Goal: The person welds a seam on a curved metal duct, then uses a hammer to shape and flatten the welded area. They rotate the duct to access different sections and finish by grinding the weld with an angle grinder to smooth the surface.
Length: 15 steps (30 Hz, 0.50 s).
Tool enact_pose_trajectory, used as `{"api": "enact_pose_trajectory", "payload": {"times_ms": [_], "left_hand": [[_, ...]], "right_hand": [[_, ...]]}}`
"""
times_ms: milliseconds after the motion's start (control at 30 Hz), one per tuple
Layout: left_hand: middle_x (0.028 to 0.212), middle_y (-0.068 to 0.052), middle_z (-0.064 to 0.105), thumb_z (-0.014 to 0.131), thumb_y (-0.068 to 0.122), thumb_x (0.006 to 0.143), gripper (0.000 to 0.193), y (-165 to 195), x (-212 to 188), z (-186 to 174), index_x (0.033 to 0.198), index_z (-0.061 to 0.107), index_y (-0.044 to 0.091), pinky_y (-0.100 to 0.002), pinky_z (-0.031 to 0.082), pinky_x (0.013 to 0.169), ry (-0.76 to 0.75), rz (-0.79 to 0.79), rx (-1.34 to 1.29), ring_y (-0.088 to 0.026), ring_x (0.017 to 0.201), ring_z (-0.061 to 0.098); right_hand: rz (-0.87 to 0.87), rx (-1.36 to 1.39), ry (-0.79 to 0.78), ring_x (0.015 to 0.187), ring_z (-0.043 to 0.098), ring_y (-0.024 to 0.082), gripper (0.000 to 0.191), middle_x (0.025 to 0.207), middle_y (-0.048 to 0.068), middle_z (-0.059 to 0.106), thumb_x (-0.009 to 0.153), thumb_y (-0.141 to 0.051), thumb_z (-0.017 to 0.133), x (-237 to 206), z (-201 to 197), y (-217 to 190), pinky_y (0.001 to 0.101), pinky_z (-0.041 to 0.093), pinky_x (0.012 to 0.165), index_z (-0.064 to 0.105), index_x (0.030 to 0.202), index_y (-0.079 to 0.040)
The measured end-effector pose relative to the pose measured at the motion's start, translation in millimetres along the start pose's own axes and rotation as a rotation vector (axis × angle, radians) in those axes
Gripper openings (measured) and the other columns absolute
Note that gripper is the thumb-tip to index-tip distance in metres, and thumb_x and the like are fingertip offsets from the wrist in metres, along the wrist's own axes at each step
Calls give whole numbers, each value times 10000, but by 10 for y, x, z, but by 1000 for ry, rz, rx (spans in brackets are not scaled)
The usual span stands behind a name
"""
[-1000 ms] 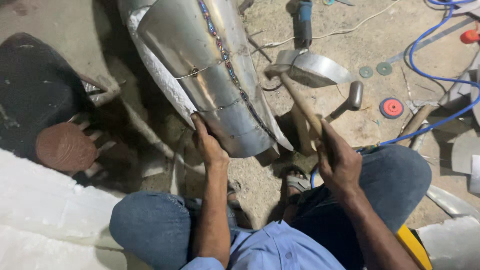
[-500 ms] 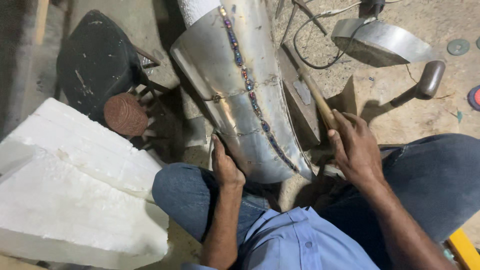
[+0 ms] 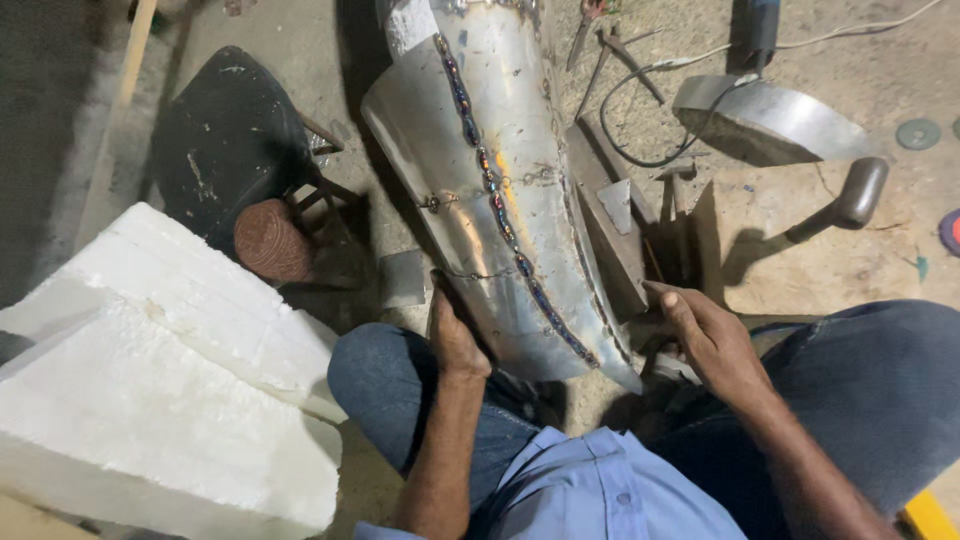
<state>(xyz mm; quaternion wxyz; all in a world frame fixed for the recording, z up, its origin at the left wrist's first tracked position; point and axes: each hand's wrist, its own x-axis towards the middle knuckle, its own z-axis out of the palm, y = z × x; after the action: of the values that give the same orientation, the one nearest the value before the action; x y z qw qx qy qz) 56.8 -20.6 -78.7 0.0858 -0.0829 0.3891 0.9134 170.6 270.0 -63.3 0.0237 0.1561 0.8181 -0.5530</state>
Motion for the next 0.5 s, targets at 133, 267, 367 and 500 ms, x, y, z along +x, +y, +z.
{"api": "enact_pose_trajectory", "payload": {"times_ms": [133, 267, 367, 500], "left_hand": [[1376, -75, 628, 447, 473, 1074, 567, -32, 15, -39, 1461, 530, 68, -410, 479, 1071, -10, 28, 36, -246, 1230, 606], [1366, -93, 630, 453, 470, 1059, 561, -147, 27, -143, 1447, 529, 72, -421, 484, 1062, -33, -8, 40, -261, 1225, 615], [1359, -93, 631, 457, 494, 1044, 591, -266, 40, -279, 1449, 539, 72, -425, 482, 1046, -74, -44, 7, -266, 1210, 612], [1339, -114, 631, 482, 480, 1047, 580, -225, 112, -401, 1428, 538, 47, -427, 495, 1035, -105, 17, 58, -271, 1208, 612]], "right_hand": [[-207, 60, 98, 1049, 667, 186, 408, 1141, 130, 738, 1058, -337, 549, 87, -340, -265, 333, 524, 908, 672, 1371, -105], [-374, -113, 282, 995, 706, 202, 348, 1206, 126, 703, 996, -223, 668, 281, -814, -698, 335, 571, 699, 676, 1313, -81], [-697, -411, 421, 988, 735, 256, 303, 1221, 137, 711, 1030, -173, 724, 577, -1180, -1149, 354, 605, 747, 702, 1315, -75], [-1176, -409, 455, 1207, 702, 318, 265, 1315, 213, 661, 1135, -115, 671, 936, -1638, -1913, 359, 651, 941, 607, 1361, 8]]}}
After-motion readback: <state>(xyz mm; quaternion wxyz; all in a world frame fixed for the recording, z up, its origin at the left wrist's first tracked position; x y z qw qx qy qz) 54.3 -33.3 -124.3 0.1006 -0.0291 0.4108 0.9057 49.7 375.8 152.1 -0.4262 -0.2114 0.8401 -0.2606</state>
